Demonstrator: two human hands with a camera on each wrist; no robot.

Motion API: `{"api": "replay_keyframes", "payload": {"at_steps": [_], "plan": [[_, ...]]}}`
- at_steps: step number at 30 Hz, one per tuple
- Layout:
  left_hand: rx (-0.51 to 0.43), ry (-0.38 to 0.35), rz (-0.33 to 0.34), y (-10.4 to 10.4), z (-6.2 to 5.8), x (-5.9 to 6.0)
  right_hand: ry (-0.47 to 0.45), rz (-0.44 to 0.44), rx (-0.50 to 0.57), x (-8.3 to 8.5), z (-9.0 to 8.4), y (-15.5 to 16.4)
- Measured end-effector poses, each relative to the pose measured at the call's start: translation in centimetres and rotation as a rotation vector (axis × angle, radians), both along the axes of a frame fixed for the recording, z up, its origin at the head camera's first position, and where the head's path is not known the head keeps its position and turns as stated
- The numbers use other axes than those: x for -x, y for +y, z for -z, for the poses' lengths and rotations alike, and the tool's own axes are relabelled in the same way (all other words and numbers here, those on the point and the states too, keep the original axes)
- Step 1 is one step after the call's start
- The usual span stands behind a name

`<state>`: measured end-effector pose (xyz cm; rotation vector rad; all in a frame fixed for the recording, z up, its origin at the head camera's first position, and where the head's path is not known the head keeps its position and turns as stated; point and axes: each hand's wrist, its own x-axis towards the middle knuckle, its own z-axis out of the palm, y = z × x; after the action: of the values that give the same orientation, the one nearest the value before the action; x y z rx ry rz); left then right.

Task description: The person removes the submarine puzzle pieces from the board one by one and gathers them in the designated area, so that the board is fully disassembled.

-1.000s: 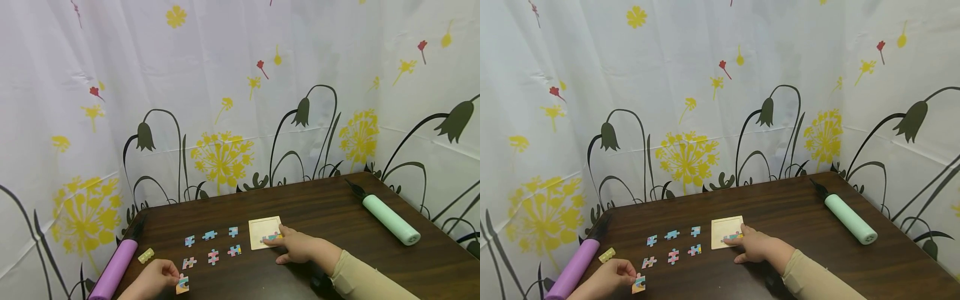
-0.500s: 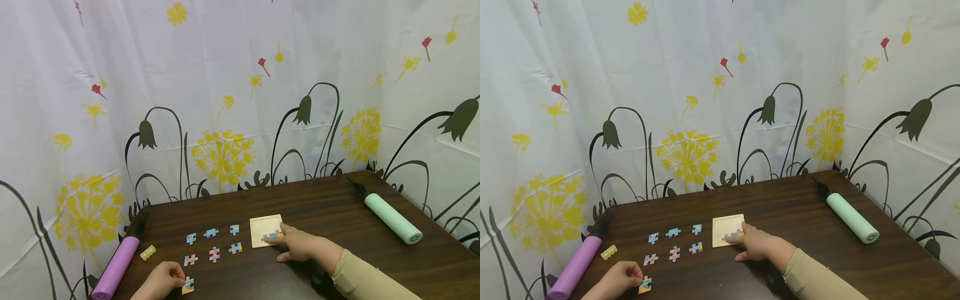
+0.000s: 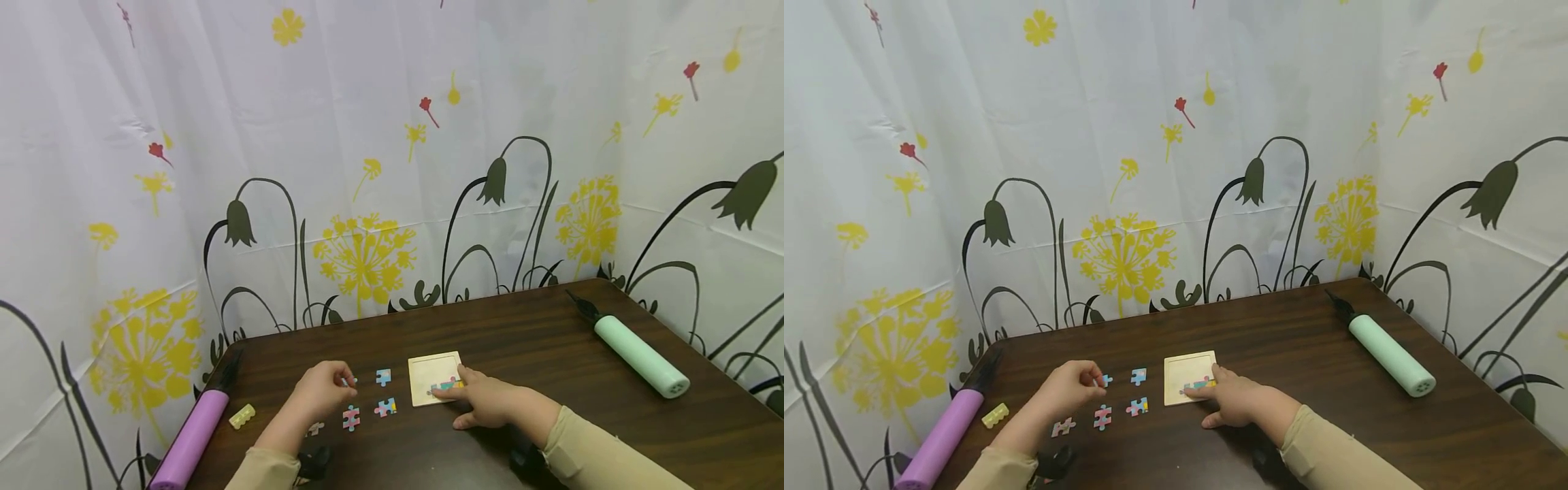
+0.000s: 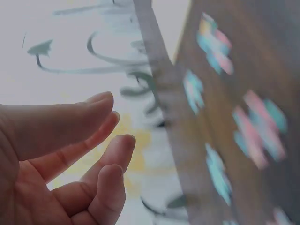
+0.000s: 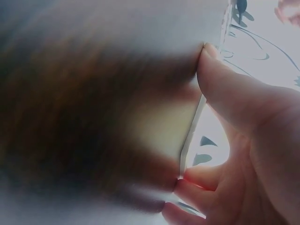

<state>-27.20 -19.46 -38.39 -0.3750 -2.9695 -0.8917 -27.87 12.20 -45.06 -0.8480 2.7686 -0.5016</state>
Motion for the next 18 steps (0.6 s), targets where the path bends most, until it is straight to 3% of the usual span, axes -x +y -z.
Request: {"api": "replay_keyframes", "payload": {"at_steps": [4,8,14,18], "plan": [[0.004,-0.022,0.107,4.2,-0.3,2.1,-0.007,0.003,-0.006,0.0,-0.2,0.0],[0.054,-0.045,0.191,8.0,1.0,3.5,-0.014,0.004,-0.011,0.1,-0.2,-0.1],[0.094,-0.094,0.196,11.6,4.0,4.3,0.016,-0.008,-0.008,0.1,0.1,0.0],[0.082,-0.116,0.191,12.5,4.9,4.8,0.028,-0.007,-0.008,0.1,0.1,0.3]]}}
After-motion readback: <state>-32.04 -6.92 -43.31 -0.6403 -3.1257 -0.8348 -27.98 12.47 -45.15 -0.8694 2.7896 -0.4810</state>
